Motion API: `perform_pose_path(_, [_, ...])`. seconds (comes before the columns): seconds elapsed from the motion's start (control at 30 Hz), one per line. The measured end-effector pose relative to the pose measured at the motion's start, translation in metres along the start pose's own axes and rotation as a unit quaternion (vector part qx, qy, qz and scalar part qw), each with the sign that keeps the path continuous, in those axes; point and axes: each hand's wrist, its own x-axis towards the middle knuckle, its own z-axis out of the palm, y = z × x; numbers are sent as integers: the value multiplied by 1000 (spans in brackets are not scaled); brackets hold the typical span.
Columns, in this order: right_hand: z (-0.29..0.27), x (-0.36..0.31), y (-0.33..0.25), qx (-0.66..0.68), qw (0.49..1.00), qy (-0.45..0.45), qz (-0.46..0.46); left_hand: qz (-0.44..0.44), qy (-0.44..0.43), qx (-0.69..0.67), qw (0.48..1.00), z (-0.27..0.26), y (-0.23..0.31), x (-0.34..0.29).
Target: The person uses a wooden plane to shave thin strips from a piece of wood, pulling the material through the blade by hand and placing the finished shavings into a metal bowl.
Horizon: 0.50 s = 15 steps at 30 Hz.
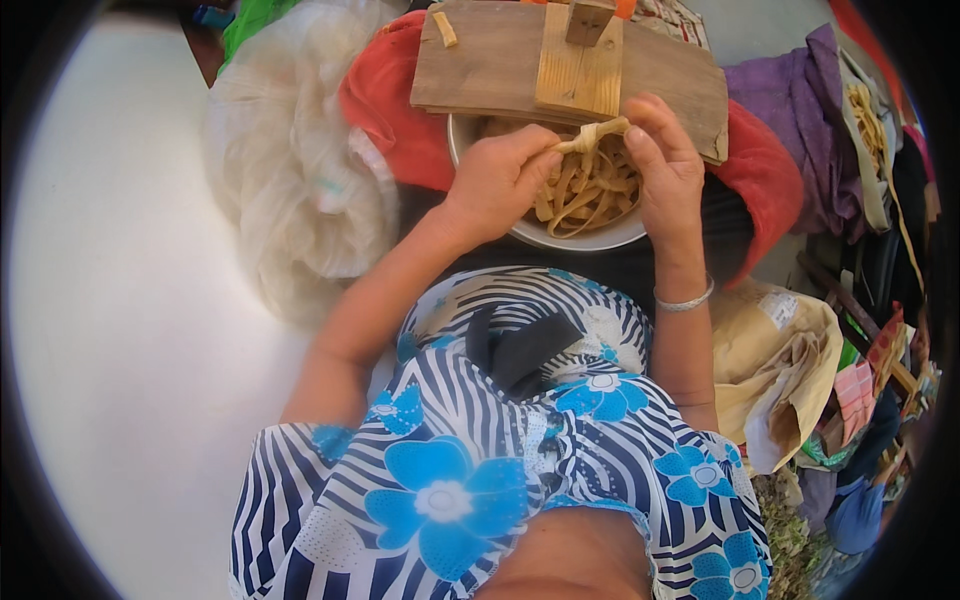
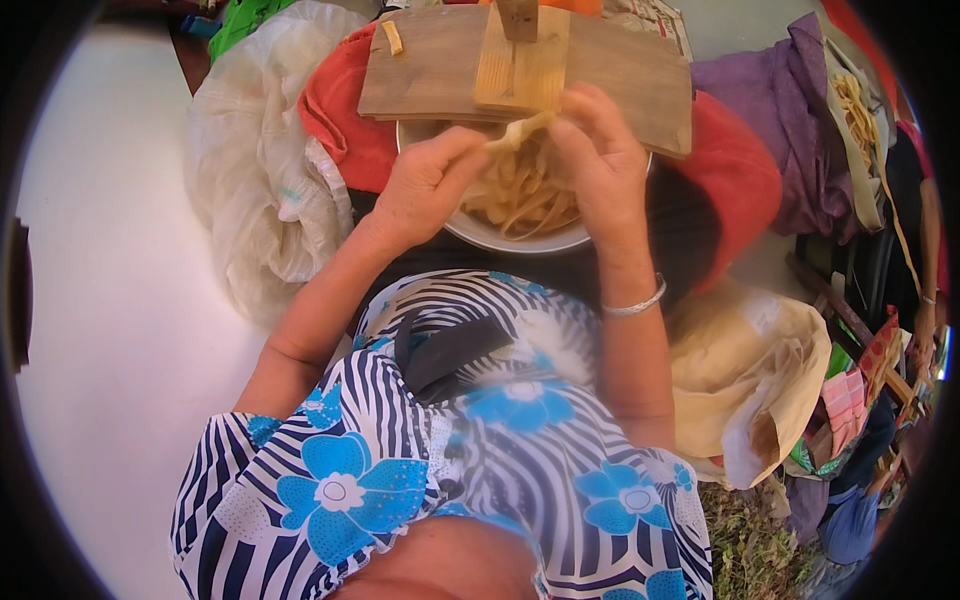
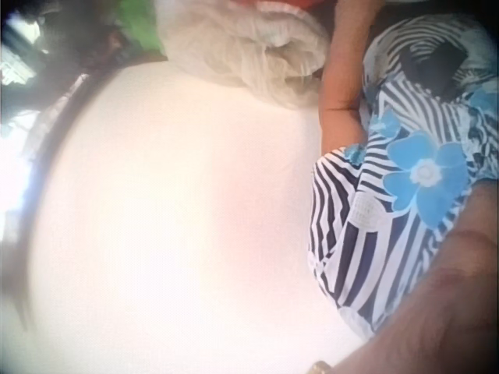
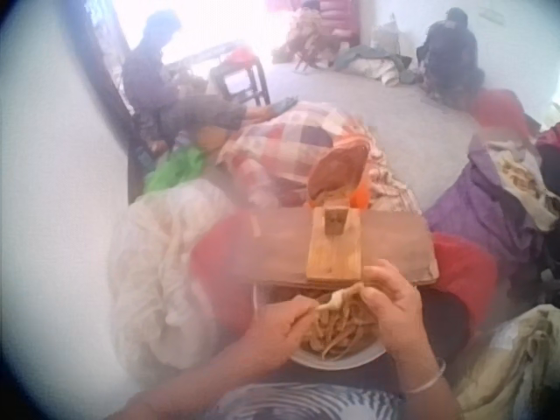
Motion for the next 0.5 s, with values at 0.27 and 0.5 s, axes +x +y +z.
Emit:
perform_pose_path(0.27, [-8,35,-34,-160,960,-223,55,243,35,255,935,-9,8,32])
perform_pose_path(0.5, [-21,43,-61,-274,884,-318,203,179,15,162,970,-11,-1,43])
